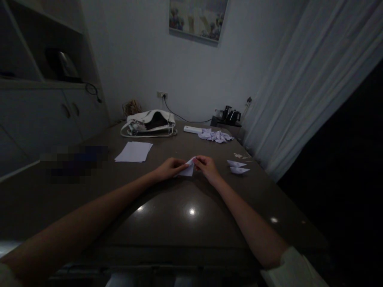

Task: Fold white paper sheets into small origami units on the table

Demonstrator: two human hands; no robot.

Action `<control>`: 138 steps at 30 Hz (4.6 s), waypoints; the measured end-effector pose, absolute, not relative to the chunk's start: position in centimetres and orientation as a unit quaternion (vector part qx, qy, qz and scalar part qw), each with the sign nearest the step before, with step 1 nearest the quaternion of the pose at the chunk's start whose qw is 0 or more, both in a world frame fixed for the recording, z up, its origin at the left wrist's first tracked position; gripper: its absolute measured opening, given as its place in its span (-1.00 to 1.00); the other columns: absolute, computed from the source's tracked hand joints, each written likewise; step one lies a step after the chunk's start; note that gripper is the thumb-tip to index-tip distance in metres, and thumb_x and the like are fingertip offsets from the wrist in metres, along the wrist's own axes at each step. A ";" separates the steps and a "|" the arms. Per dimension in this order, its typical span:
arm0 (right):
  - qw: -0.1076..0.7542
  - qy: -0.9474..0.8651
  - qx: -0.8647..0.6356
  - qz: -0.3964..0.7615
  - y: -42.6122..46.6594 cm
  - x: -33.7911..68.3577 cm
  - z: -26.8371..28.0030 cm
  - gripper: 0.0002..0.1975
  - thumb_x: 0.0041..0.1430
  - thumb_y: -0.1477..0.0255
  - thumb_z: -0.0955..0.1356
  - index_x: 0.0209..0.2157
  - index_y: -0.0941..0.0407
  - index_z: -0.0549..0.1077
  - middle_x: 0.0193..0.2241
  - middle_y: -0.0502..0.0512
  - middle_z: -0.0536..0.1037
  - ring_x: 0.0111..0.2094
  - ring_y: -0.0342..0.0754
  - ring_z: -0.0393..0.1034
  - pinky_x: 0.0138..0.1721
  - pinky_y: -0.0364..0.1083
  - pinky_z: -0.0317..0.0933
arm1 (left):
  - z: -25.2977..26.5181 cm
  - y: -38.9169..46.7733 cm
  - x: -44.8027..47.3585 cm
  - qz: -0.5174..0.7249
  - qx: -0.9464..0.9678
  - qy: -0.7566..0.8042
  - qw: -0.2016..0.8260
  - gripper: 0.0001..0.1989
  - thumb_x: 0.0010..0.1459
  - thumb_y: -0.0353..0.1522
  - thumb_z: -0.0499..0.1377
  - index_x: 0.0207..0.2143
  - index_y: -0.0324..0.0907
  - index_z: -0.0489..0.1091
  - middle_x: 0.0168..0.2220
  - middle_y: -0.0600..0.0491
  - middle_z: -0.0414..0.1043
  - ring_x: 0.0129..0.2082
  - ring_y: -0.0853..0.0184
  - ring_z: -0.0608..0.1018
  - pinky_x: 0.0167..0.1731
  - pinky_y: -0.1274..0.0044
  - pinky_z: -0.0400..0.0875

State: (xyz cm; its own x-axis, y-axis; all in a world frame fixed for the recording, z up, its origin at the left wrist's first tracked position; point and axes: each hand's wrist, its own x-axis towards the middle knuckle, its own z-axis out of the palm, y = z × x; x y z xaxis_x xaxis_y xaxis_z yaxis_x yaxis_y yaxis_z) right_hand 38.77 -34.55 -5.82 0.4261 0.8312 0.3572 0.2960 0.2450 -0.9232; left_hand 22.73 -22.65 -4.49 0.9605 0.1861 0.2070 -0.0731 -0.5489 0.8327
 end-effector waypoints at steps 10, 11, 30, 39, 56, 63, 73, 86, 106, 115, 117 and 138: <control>0.604 -0.497 -0.569 0.255 -34.7 38.2 -5.7 -0.57 -0.12 0.06 0.47 -0.42 0.17 0.54 -0.59 -0.02 0.48 -0.60 -0.20 0.24 -0.53 -0.19 0.16 | -4.6 -23.1 22.8 0.103 0.854 0.060 0.506 -0.40 0.10 0.10 0.05 -0.35 -0.31 0.41 -0.58 0.07 0.40 -0.69 0.45 0.34 -0.71 0.64 0.19; 0.604 -0.497 -0.569 0.255 -34.8 38.2 -5.7 -0.59 -0.11 0.08 0.46 -0.42 0.17 0.54 -0.59 -0.02 0.49 -0.60 -0.20 0.24 -0.52 -0.19 0.16 | -4.5 -23.2 22.7 0.101 0.853 0.063 0.509 -0.40 0.10 0.10 0.06 -0.33 -0.31 0.42 -0.57 0.06 0.42 -0.70 0.46 0.34 -0.72 0.64 0.20; 0.592 -0.503 -0.563 0.282 -34.8 38.1 -5.5 -0.65 -0.08 0.14 0.45 -0.45 0.18 0.53 -0.63 -0.07 0.40 -0.60 -0.20 0.21 -0.51 -0.19 0.11 | -4.6 -23.3 22.8 0.092 0.851 0.078 0.511 -0.38 0.11 0.13 0.00 -0.42 -0.28 0.38 -0.62 0.06 0.38 -0.69 0.40 0.42 -0.74 0.63 0.20; 0.594 -0.493 -0.566 0.289 -34.9 37.8 -5.5 -0.62 -0.11 0.10 0.46 -0.46 0.17 0.51 -0.65 -0.08 0.40 -0.61 -0.21 0.22 -0.53 -0.20 0.12 | -4.8 -22.9 22.8 0.118 0.879 0.075 0.455 -0.41 0.15 0.11 -0.04 -0.47 -0.25 0.35 -0.68 0.14 0.23 -0.73 0.45 0.29 -0.76 0.63 0.07; 0.582 -0.498 -0.579 0.280 -34.9 37.6 -5.5 -0.61 -0.13 0.10 0.48 -0.48 0.16 0.47 -0.64 -0.08 0.44 -0.64 -0.23 0.24 -0.58 -0.22 0.15 | -4.6 -22.6 23.2 0.167 0.912 0.060 0.371 -0.43 0.16 0.02 -0.01 -0.53 -0.30 0.40 -0.65 0.14 0.12 -0.62 0.47 0.15 -0.65 0.62 -0.05; 0.580 -0.503 -0.575 0.282 -34.9 37.8 -5.4 -0.63 -0.10 0.12 0.47 -0.52 0.16 0.46 -0.67 -0.09 0.40 -0.65 -0.22 0.23 -0.56 -0.21 0.15 | -4.4 -22.8 23.1 0.170 0.901 0.058 0.394 -0.43 0.13 0.06 0.02 -0.58 -0.27 0.36 -0.66 0.15 0.12 -0.62 0.46 0.15 -0.64 0.60 -0.03; 0.596 -0.497 -0.567 0.277 -35.0 37.9 -5.6 -0.67 -0.06 0.14 0.43 -0.51 0.14 0.46 -0.65 -0.08 0.39 -0.62 -0.20 0.24 -0.54 -0.19 0.14 | -4.3 -23.2 22.8 0.133 0.868 0.062 0.475 -0.39 0.12 0.13 -0.02 -0.53 -0.24 0.33 -0.65 0.15 0.18 -0.65 0.46 0.21 -0.69 0.62 0.04; 0.589 -0.518 -0.570 0.247 -34.9 37.9 -5.5 -0.67 -0.04 0.13 0.41 -0.51 0.14 0.44 -0.67 -0.08 0.34 -0.65 -0.20 0.17 -0.58 -0.20 0.07 | -4.8 -22.8 23.3 0.123 0.861 0.068 0.489 -0.38 0.03 0.16 0.05 -0.57 -0.25 0.29 -0.66 0.16 0.15 -0.67 0.49 0.18 -0.71 0.65 -0.03; 0.620 -0.482 -0.590 0.189 -34.6 38.4 -5.7 -0.73 -0.07 0.18 0.42 -0.53 0.12 0.46 -0.67 -0.04 0.39 -0.64 -0.18 0.19 -0.57 -0.17 0.08 | -4.0 -22.7 23.1 0.111 0.903 0.069 0.409 -0.41 0.07 0.15 0.00 -0.61 -0.20 0.24 -0.71 0.15 0.16 -0.73 0.46 0.24 -0.73 0.62 0.05; 0.640 -0.449 -0.587 0.211 -34.8 38.6 -5.5 -0.70 -0.12 0.17 0.44 -0.53 0.13 0.46 -0.65 -0.05 0.38 -0.62 -0.18 0.19 -0.56 -0.17 0.07 | -4.4 -22.8 22.9 0.128 0.912 0.066 0.384 -0.41 0.14 0.12 -0.03 -0.59 -0.20 0.28 -0.72 0.14 0.23 -0.72 0.43 0.30 -0.69 0.62 0.11; 0.657 -0.431 -0.583 0.208 -34.8 39.0 -5.5 -0.70 -0.13 0.15 0.44 -0.53 0.12 0.45 -0.65 -0.07 0.37 -0.61 -0.18 0.19 -0.55 -0.18 0.08 | -4.5 -22.6 22.8 0.130 0.913 0.063 0.380 -0.41 0.17 0.10 -0.07 -0.56 -0.20 0.29 -0.74 0.14 0.24 -0.73 0.42 0.32 -0.68 0.62 0.14; 0.680 -0.335 -0.564 0.328 -34.6 38.8 -6.4 -0.62 -0.33 0.19 0.55 -0.50 0.15 0.51 -0.52 0.04 0.55 -0.48 -0.08 0.42 -0.40 -0.10 0.30 | -4.3 -22.1 22.7 0.146 0.941 0.043 0.303 -0.44 0.25 0.00 -0.08 -0.56 -0.22 0.34 -0.70 0.10 0.30 -0.67 0.42 0.35 -0.60 0.61 0.14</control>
State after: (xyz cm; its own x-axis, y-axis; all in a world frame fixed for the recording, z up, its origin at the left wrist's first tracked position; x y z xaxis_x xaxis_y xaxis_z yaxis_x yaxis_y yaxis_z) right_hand 38.81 -34.61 -6.40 0.5605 0.8238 0.0851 -0.0691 0.1489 -0.9864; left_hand 22.70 -22.15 -4.26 0.9534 0.1697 0.2495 -0.0075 -0.8132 0.5819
